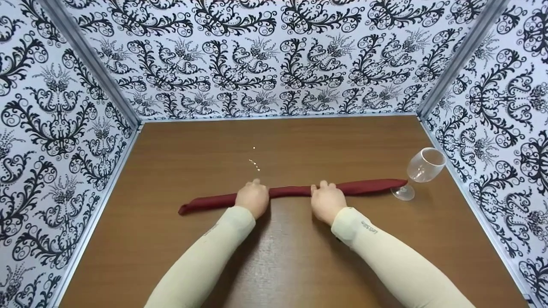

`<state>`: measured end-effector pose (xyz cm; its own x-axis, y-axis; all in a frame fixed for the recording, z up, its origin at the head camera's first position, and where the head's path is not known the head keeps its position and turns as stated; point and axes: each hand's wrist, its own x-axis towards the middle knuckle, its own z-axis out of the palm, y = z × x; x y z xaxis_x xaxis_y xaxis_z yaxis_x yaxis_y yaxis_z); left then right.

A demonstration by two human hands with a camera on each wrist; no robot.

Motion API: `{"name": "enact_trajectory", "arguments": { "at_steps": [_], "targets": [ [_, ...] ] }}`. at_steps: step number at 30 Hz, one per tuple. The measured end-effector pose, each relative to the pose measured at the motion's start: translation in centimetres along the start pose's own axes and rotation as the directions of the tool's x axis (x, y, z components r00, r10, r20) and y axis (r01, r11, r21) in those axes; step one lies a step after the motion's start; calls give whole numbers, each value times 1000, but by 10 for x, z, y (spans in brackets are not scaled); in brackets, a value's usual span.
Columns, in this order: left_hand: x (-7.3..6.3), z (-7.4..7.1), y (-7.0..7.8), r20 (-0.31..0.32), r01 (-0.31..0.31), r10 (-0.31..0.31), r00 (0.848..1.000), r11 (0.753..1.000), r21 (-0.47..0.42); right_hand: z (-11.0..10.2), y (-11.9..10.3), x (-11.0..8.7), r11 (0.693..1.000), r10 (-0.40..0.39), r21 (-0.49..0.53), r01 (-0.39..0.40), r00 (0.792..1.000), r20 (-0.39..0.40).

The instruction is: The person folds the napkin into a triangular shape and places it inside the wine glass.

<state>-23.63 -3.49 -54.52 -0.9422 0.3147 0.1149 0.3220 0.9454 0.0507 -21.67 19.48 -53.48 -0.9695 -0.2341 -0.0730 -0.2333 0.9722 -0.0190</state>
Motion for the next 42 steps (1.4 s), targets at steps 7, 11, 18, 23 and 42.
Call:
{"name": "enact_trajectory", "arguments": {
  "at_steps": [7, 11, 18, 23, 42],
  "targets": [
    [-17, -12, -4, 284, 59, -30, 958, 994, -92, -1, 24, -7, 996, -4, 88, -8, 991, 137],
    [-22, -14, -12, 358, 99, -57, 932, 990, -100, -1, 42, -9, 980, 3, 191, -51, 969, 245],
    [-20, -13, -19, 316, 162, -108, 943, 975, -151, 1, 51, -11, 979, 16, 201, -44, 990, 137],
    [-20, -18, -12, 317, 174, -128, 940, 977, -121, 0, 42, -12, 998, 62, 19, -64, 996, 70],
    [-14, -17, -2, 439, 232, -161, 884, 966, -114, -1, 36, -7, 1000, 15, 9, -17, 988, 151]
  ]
}}
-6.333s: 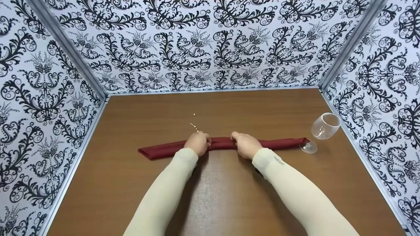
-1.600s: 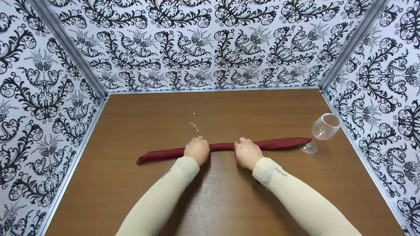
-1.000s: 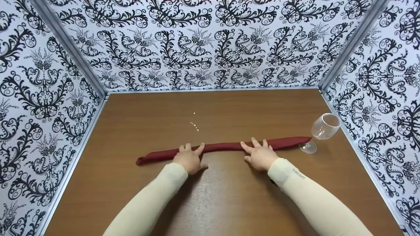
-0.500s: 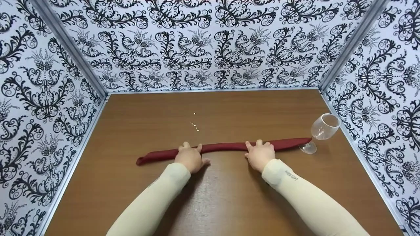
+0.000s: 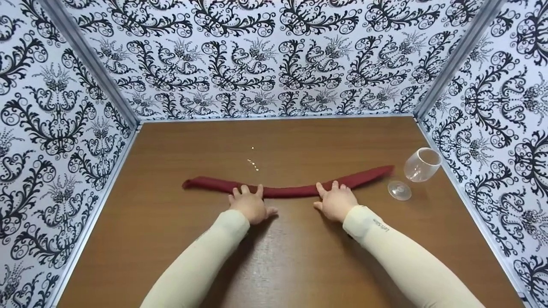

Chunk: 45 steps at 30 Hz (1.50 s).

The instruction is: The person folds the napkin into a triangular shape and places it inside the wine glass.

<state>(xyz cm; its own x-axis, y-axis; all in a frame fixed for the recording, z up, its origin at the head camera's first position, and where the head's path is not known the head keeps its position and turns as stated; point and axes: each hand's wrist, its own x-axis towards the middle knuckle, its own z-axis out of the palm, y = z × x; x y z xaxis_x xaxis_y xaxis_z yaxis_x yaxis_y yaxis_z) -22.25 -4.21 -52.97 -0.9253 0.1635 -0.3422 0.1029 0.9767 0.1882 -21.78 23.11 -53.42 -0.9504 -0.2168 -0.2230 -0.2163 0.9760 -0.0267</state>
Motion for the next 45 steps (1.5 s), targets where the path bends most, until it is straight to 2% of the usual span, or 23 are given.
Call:
{"name": "enact_trajectory", "arguments": {
  "at_steps": [4, 8, 12, 16, 20, 23, 27, 30, 34, 40, 45],
  "targets": [
    [9, -1, -4, 25, -11, 13, 1000, 998, -69, 3, 6, 6, 997, -31, 65, 30, 1000, 5],
    [19, -3, -4, 2, -17, 17, 1000, 995, -101, 1, 6, 14, 992, -47, 113, 48, 999, -9],
    [30, -4, 2, -62, -3, -3, 998, 996, -92, 1, 5, 21, 994, -61, 89, 65, 997, -37],
    [37, -5, 9, -127, 41, -52, 991, 995, -87, 4, 2, 27, 995, -54, 82, 61, 995, -89],
    [40, -7, 14, -163, 74, -90, 982, 992, -99, 6, -3, 31, 996, -33, 81, 46, 987, -156],
    [45, -4, 17, -189, 92, -107, 976, 992, -91, 7, -8, 33, 996, 1, 86, 15, 984, -176],
    [48, -4, 17, -157, 108, -122, 980, 989, -99, 6, -13, 34, 997, 27, 76, -12, 982, -188],
    [48, -7, 16, -111, 107, -122, 986, 986, -126, 7, -15, 35, 997, 20, 75, -5, 980, -198],
    [51, -6, 12, -96, 96, -111, 989, 985, -145, 7, -15, 37, 995, 12, 97, 5, 985, -172],
    [50, -5, 9, -77, 61, -71, 995, 989, -132, 6, -10, 41, 992, -53, 105, 63, 994, -92],
    [47, -5, 8, -47, 23, -27, 999, 996, -85, 6, -8, 43, 985, -97, 132, 108, 992, -85]
  ]
}}
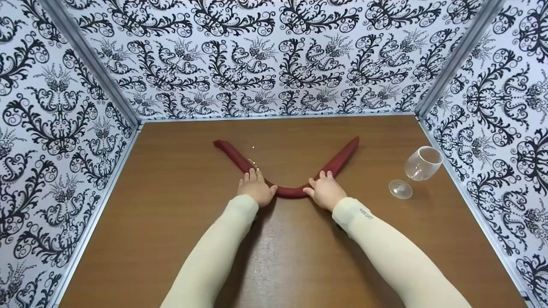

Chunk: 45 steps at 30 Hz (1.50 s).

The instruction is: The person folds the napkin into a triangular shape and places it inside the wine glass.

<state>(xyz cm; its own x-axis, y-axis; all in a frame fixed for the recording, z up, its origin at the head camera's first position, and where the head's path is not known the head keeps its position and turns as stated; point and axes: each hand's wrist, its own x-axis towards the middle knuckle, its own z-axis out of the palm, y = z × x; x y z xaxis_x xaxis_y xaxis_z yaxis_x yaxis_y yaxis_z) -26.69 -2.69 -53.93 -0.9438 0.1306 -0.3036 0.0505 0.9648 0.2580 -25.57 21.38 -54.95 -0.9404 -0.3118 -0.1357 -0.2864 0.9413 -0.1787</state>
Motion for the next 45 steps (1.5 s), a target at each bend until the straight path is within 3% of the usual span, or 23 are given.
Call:
{"name": "enact_trajectory", "arguments": {
  "at_steps": [8, 16, 22, 31, 36, 41, 45],
  "targets": [
    [2, 3, 4, 22, -52, 50, 999, 994, 99, 5, -5, 1, 996, -39, 77, 38, 999, 4],
    [-1, 1, 5, 37, -86, 86, 996, 996, 23, 6, -10, 0, 996, -80, 35, 78, 996, 50],
    [1, 5, 6, 62, -110, 107, 992, 992, 60, 4, -15, 0, 991, -128, 32, 126, 989, 69],
    [12, 12, 4, 90, -124, 120, 989, 992, 39, 1, -18, 3, 987, -39, 155, 31, 998, 44],
    [17, 15, 3, 110, -120, 117, 987, 992, 22, 4, -14, 5, 995, 8, 100, -6, 1000, -18],
    [7, 8, 7, 82, -150, 148, 986, 989, 16, 4, -13, 6, 999, -34, 19, 36, 997, -64],
    [2, 6, 9, 60, -179, 178, 982, 984, 9, 3, -14, 7, 997, -75, -28, 74, 996, -40]
  ]
}}
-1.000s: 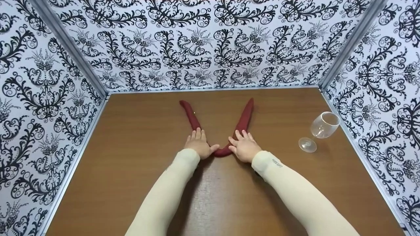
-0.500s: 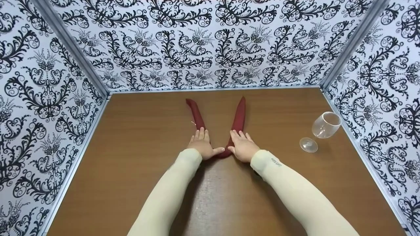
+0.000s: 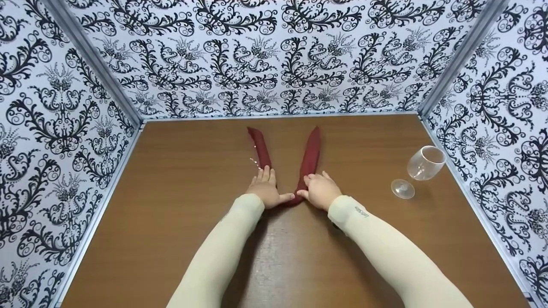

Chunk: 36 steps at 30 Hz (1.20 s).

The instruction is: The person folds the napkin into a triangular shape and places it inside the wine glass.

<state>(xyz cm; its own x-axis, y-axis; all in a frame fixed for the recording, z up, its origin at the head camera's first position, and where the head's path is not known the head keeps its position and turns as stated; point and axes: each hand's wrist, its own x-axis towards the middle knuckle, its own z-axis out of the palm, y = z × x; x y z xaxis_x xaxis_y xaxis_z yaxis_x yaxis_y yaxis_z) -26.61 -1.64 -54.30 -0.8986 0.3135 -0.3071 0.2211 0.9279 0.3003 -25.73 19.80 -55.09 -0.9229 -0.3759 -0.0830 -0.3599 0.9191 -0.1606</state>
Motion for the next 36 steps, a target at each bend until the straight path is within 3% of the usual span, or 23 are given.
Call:
{"name": "enact_trajectory", "arguments": {
  "at_steps": [7, 14, 18, 23, 29, 32, 36],
  "targets": [
    [2, 4, 2, -1, -34, 34, 999, 999, 21, -3, -2, -3, 999, -44, 22, 42, 991, 126],
    [10, 12, 2, 40, -49, 48, 998, 999, 9, -13, -3, -5, 987, -119, 135, 82, 949, 291],
    [14, 13, 5, 60, -44, 44, 997, 999, -2, -16, -4, -4, 985, -131, 149, 84, 932, 339],
    [12, 9, 12, 59, -62, 61, 996, 998, 15, -15, -6, 0, 988, -102, 141, 62, 949, 298],
    [9, 5, 16, 67, -73, 72, 995, 997, 14, -16, -7, 1, 984, -22, 179, 1, 993, 115],
    [9, 6, 16, 73, -68, 66, 995, 997, 24, -14, -5, 2, 986, 12, 163, -21, 998, 59],
    [8, 7, 17, 67, -68, 66, 996, 997, 32, -10, -5, 2, 994, -27, 111, 20, 998, 64]
  ]
}}
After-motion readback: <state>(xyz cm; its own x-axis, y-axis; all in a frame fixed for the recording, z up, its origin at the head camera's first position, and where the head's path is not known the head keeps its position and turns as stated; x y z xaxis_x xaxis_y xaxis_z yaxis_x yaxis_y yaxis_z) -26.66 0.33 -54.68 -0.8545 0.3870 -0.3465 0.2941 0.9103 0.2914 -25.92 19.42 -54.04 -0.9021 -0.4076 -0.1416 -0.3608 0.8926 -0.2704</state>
